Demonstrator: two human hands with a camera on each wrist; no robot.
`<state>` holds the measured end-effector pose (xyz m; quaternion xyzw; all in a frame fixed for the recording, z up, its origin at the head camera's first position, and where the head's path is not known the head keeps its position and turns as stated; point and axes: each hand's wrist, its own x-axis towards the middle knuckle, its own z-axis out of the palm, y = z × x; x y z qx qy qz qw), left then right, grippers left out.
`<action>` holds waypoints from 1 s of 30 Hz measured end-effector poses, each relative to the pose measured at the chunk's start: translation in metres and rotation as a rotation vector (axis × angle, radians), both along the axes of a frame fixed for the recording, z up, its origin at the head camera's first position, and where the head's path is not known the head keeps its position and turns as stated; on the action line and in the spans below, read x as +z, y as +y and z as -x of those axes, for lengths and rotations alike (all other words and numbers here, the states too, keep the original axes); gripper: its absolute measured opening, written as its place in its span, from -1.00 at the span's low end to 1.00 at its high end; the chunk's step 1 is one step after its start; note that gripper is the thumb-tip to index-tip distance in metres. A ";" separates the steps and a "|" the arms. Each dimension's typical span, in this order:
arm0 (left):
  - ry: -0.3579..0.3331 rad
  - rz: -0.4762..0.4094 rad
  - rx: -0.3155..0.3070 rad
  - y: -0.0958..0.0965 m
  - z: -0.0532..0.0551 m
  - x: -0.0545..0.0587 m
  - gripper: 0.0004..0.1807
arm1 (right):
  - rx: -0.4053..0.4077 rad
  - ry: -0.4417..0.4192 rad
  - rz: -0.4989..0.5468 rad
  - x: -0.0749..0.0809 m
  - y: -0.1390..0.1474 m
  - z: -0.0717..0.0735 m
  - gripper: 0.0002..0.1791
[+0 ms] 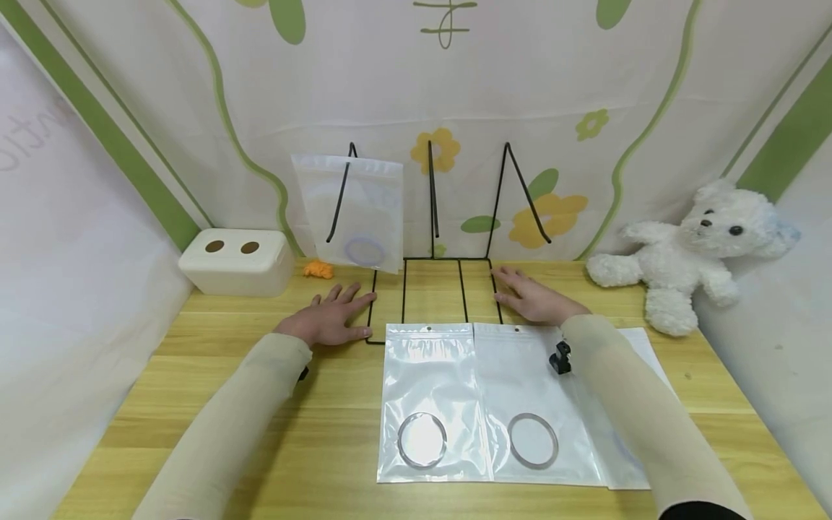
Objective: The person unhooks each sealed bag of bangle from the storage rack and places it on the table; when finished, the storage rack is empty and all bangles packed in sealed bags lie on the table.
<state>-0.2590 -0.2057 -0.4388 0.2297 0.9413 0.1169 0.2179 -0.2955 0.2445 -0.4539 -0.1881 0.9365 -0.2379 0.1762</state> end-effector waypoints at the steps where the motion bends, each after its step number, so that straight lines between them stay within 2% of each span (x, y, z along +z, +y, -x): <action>1: 0.000 -0.001 0.000 0.000 0.000 0.000 -0.11 | 0.011 0.002 -0.011 0.000 0.000 0.001 -0.24; 6: 0.000 -0.003 0.000 0.001 0.000 -0.001 -0.12 | 0.053 0.024 -0.073 -0.003 0.001 0.003 -0.25; 11: 0.003 -0.003 -0.003 0.001 -0.001 0.000 -0.12 | 0.049 0.030 -0.098 -0.004 0.000 0.004 -0.24; 22: 0.013 -0.024 0.007 -0.002 -0.001 0.000 -0.10 | 0.066 0.027 -0.130 0.007 -0.008 0.000 -0.25; 26: 0.046 -0.053 0.019 -0.008 0.000 0.000 -0.06 | 0.066 0.023 -0.132 0.007 -0.008 0.000 -0.25; 30: 0.115 -0.143 0.068 -0.015 -0.002 0.005 -0.08 | 0.064 0.021 -0.130 0.005 -0.007 0.001 -0.24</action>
